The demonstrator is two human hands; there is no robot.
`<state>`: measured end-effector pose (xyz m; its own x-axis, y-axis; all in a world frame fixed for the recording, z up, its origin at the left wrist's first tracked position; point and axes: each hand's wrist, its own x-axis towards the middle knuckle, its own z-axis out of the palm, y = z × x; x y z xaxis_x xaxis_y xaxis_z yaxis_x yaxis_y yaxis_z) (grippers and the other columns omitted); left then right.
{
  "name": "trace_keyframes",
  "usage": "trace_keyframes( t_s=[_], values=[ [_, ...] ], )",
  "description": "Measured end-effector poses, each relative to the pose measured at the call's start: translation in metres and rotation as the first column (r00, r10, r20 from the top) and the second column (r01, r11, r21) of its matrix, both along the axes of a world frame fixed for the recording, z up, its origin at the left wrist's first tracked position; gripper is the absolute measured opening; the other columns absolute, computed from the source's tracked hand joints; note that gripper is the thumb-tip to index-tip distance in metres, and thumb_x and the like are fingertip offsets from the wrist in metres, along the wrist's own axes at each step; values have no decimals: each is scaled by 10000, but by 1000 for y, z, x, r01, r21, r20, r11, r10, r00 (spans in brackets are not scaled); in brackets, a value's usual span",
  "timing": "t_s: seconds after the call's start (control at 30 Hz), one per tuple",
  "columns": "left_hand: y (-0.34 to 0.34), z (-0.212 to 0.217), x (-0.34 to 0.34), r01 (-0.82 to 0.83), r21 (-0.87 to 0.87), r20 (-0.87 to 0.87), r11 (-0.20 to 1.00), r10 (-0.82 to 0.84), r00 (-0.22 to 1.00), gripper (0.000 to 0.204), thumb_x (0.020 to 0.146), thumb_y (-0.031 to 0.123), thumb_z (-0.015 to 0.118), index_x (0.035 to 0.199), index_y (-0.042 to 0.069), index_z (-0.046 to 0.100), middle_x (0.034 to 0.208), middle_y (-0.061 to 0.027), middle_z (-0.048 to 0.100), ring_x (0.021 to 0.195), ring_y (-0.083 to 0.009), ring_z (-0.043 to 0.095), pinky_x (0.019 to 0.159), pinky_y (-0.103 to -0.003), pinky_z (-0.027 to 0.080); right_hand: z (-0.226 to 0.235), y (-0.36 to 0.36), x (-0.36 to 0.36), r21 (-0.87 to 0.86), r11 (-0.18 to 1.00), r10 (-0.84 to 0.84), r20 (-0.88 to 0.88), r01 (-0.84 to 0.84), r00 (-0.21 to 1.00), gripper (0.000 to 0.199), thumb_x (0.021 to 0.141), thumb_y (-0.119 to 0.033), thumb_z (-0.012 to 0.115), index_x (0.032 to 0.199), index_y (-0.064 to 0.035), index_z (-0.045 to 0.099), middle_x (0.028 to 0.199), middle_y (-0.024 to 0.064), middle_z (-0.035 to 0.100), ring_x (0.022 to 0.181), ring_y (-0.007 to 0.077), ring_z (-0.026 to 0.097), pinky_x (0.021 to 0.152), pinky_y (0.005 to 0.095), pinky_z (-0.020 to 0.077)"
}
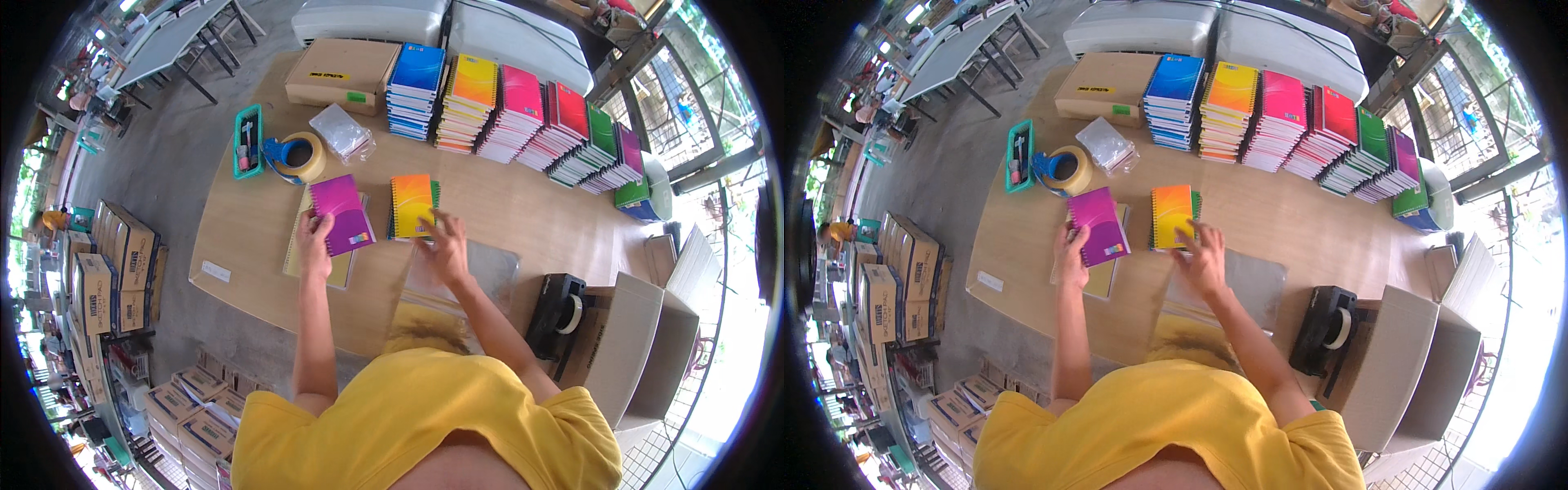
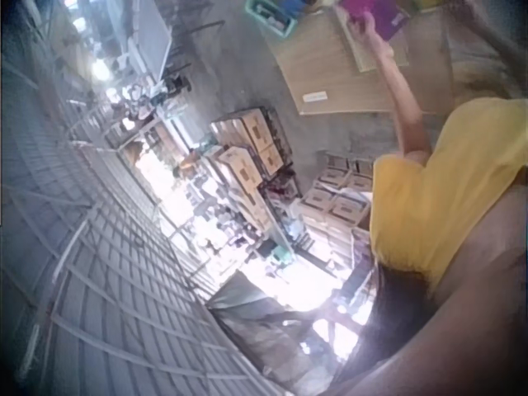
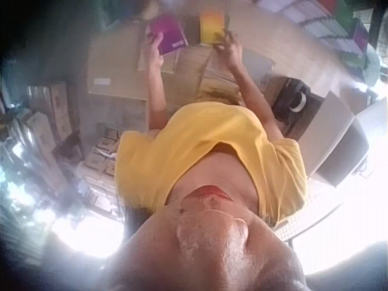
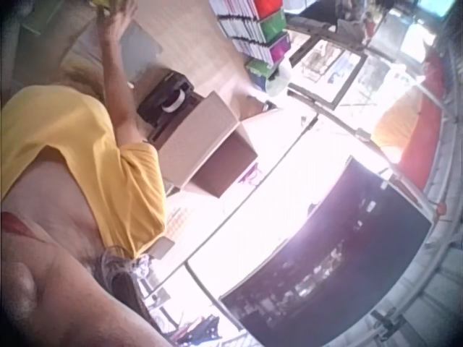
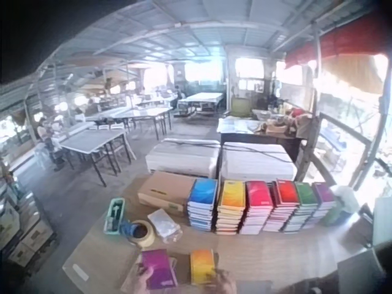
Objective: The person selects several spiral notebooks of different colors from stacks on a table, aligns them, and places them into a plastic bag. Using a tape dispenser, the person seals the bag with tape before placing the packaged notebooks into a cardboard box.
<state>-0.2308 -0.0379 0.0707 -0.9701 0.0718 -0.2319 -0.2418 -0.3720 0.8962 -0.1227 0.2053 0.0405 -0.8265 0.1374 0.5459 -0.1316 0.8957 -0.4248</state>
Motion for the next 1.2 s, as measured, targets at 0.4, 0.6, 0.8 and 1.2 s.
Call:
trace_keyframes(
  t_s=[0.4, 0.6, 0.8, 1.2],
  values=[
    [98, 46, -6, 375, -674, -171, 637, -628, 759, 353, 805, 86, 785, 1106, 57, 601, 930, -49, 684, 883, -131, 648, 779, -280, 515, 109, 26, -47, -11, 999, -41, -111, 40, 993, 709, 769, -53, 753, 1413, -75, 459, 984, 141, 674, 855, 303, 673, 741, 413, 566],
    [110, 48, -42, -17, -536, -448, 844, -267, 853, 527, 831, 322, 776, 1194, 22, 541, 1297, -165, 589, 1256, -247, 532, 1018, -420, 401, 92, 59, -58, -570, 822, 123, 156, -12, 980, 356, 848, -157, 695, 1176, -25, 654, 847, 167, 725, 741, 307, 708, 706, 387, 554],
    [90, -89, -40, 296, -482, 156, 825, -252, 955, 808, 806, 474, 782, 1305, -89, 489, 1265, -193, 603, 1133, -241, 603, 950, -401, 467, -21, -1, -51, -391, 809, -181, 544, 438, 820, 774, 819, -306, 746, 1419, 35, 396, 1271, 268, 518, 1162, 425, 525, 1000, 453, 440],
    [105, 46, 20, 278, -712, -481, 645, -737, 475, 614, 652, 264, 875, 1163, 89, 583, 1128, -101, 652, 1127, -261, 610, 965, -400, 471, 32, 40, 44, -825, -527, 380, -12, 206, 925, 853, 904, -749, 376, 1475, -114, 385, 1398, 131, 510, 1253, 347, 511, 1028, 578, 398]
  ],
)
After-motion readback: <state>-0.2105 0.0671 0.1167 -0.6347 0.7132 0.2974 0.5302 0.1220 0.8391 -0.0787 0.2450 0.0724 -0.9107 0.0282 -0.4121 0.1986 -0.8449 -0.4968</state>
